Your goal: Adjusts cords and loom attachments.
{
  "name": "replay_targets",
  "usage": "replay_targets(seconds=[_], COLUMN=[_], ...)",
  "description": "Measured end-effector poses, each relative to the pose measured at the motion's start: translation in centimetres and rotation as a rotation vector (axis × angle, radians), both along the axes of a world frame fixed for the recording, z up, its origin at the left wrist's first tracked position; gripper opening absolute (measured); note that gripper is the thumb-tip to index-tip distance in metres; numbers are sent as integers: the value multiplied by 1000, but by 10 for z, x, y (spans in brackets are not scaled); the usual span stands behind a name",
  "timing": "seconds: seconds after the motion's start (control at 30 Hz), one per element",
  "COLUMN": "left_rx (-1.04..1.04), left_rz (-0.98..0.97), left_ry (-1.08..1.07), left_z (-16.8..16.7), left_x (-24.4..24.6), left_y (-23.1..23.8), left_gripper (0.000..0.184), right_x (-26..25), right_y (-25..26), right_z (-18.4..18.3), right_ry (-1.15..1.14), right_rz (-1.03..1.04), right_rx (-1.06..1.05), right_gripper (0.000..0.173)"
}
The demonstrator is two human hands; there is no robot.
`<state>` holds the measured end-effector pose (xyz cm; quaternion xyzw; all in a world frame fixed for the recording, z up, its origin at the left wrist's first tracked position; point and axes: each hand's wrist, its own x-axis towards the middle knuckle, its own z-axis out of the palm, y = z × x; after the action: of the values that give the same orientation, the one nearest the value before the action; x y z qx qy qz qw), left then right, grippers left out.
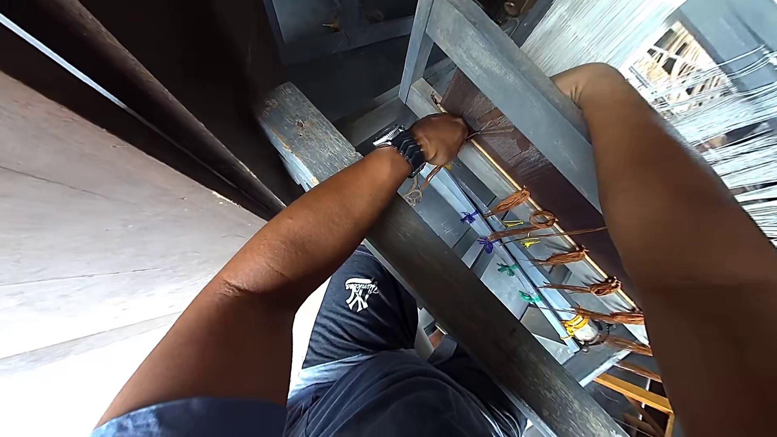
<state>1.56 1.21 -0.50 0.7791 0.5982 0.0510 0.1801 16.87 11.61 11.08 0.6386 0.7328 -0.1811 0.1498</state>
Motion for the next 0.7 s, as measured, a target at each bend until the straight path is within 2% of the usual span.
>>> replay_targets(seconds=[0.2, 0.47, 0.7], left_rx=[51, 25, 9], left_rz=[36, 155, 138], left_ry=[46, -25, -24], left_z=[6, -1, 4], left_x=[4, 18, 15], left_y=[-4, -5, 0], left_gripper=[26, 26, 25], right_x=[1, 11, 16], right_y=[6, 9, 15], right_z=[0, 0, 5], right_ry=[-53, 310, 310], right_rz=[-1, -7, 189], right_rx=[95, -141, -186], right_gripper=[25, 23, 22])
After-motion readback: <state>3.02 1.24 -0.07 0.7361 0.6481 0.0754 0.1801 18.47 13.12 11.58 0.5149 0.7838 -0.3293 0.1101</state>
